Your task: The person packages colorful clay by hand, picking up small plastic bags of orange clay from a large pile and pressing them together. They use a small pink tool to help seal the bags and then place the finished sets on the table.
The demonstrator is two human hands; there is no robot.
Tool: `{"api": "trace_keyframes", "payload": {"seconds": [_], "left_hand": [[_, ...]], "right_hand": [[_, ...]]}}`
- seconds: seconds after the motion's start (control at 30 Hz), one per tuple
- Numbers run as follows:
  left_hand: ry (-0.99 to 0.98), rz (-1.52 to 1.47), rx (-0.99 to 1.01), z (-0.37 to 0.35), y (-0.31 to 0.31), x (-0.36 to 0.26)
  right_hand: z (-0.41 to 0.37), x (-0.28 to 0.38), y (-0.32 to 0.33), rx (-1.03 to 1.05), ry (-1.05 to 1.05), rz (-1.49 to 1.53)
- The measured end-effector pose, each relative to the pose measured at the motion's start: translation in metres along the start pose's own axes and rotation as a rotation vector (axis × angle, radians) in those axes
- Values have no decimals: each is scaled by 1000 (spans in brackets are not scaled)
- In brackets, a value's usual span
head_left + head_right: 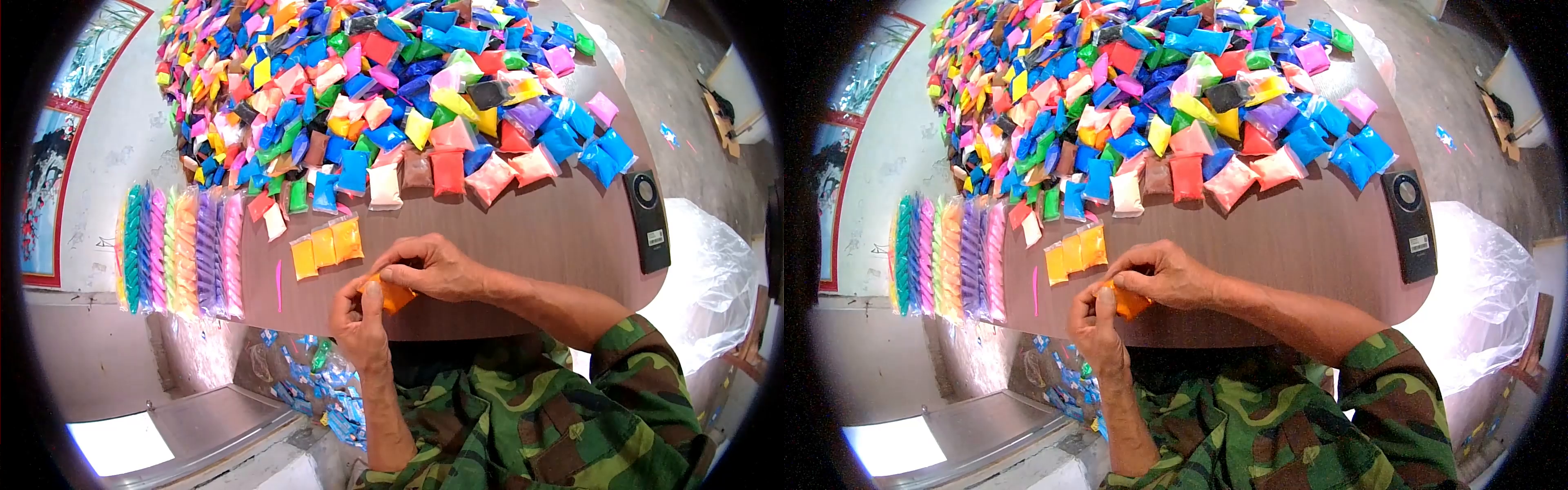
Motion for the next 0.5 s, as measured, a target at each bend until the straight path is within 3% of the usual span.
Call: {"api": "trace_keyframes", "payload": {"seconds": [0.27, 0.33, 0.5], "left_hand": [[-24, 115, 56, 0, 1, 3], [22, 23, 51, -3, -1, 2], [83, 61, 109, -10, 0, 5]], "right_hand": [[-2, 1, 2, -39, 59, -101], [-3, 1, 1, -46, 97, -98], [-1, -1, 3, -84, -98, 129]]}}
Point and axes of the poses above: each hand's wrist, its own z-axis towards the middle knuckle, its own y-axis out of the back of the hand, x = y × z, the point moved 7 cm from there along z, towards the middle knuckle, and after that the axes turned 14 degrees about -x, right-handed, at the moved point
